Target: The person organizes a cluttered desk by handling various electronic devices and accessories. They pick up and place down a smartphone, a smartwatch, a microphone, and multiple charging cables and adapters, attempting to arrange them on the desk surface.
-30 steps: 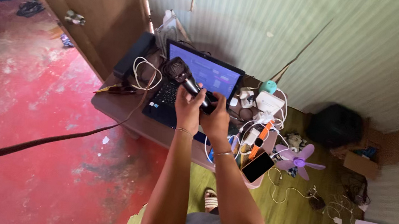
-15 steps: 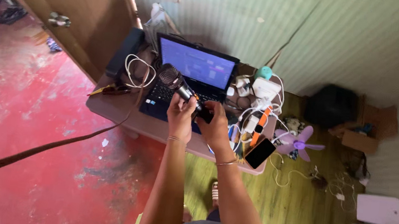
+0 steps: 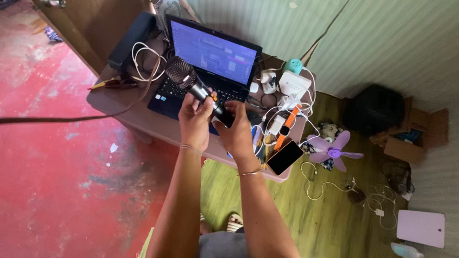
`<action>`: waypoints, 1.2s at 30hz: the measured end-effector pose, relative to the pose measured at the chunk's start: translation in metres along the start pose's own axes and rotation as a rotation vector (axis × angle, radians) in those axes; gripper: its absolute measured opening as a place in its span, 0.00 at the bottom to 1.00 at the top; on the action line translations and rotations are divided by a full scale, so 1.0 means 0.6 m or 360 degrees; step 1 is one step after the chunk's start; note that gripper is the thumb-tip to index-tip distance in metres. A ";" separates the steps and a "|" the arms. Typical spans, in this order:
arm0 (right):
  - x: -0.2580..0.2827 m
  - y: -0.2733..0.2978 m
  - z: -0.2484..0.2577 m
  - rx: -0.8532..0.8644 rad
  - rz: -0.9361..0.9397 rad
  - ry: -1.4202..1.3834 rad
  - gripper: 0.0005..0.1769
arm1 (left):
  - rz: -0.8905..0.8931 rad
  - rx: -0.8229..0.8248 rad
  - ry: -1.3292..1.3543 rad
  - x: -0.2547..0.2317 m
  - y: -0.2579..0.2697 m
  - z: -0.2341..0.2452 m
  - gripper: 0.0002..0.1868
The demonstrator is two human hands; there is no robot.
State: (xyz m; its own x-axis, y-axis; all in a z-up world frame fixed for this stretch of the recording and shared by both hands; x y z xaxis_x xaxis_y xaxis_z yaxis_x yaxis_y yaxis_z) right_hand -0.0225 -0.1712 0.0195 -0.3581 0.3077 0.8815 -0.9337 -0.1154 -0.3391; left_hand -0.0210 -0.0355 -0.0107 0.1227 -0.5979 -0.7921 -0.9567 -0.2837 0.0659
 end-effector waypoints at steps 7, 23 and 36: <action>0.015 0.039 0.066 0.0059 0.0494 0.0138 0.26 | -0.0106 0.0078 -0.0041 0.046 0.033 -0.037 0.17; -0.025 0.088 0.121 -0.0053 0.0215 0.0365 0.28 | 0.0036 0.0082 -0.0193 0.069 0.085 -0.084 0.15; -0.015 0.085 0.093 0.0017 0.0029 0.0167 0.32 | 0.0003 0.0191 -0.0274 0.026 0.049 -0.062 0.14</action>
State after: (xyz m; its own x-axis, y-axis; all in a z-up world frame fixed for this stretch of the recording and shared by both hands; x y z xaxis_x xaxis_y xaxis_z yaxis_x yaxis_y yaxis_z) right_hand -0.0671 -0.2325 0.0122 -0.3731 0.4029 0.8357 -0.9273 -0.1318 -0.3505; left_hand -0.0372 -0.0809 0.0013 0.0838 -0.4584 -0.8848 -0.9827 -0.1853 0.0030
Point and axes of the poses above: each hand's wrist, its own y-axis away from the middle knuckle, its own z-axis out of the back of the hand, x = y × z, the point moved 7 cm from there along -y, towards the middle knuckle, and after that the axes turned 7 degrees about z, right-handed, at the moved point
